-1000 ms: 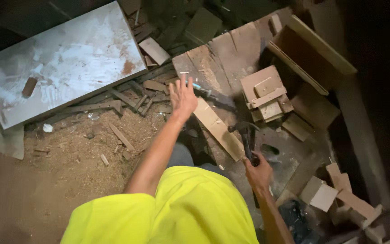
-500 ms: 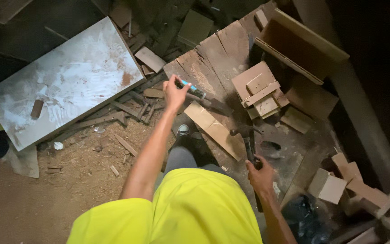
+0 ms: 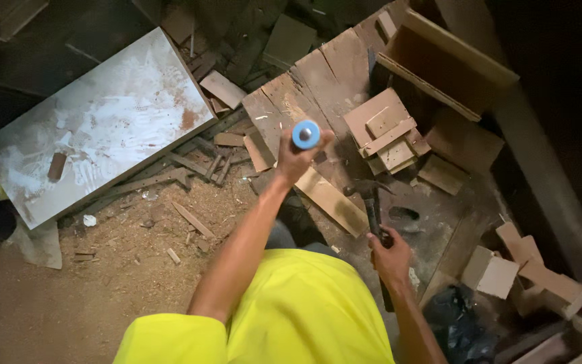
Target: The person uses a hammer and a blue cylindrical tool to drive fasteners into small wooden pieces on a workbench. They repeatedly position the tool, strike it with the hammer, and occasionally inspect the joined wood. The workspace contains scattered wood scraps and assembled parts.
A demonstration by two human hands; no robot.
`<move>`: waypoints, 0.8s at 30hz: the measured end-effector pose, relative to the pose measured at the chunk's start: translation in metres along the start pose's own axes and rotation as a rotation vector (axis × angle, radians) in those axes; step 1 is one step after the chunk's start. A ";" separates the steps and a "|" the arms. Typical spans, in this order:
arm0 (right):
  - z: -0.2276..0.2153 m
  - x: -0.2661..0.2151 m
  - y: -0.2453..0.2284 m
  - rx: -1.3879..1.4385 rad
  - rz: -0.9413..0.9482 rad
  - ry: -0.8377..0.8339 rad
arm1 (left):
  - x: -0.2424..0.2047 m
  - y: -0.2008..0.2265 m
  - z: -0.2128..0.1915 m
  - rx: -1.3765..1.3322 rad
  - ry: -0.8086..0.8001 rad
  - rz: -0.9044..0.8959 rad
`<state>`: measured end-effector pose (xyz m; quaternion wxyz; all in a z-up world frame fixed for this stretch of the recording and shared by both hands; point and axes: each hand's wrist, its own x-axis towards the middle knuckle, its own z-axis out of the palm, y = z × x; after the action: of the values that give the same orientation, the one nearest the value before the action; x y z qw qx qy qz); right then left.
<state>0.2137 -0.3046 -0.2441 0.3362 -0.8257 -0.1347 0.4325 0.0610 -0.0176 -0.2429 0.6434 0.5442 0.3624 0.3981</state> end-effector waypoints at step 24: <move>-0.004 -0.013 -0.014 -0.070 0.026 -0.017 | -0.046 0.029 0.028 0.109 -0.344 0.102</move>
<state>0.2101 -0.3032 -0.2250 0.3003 -0.8350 -0.1417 0.4388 0.0636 -0.0680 -0.2082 0.6445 0.6559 0.2401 0.3112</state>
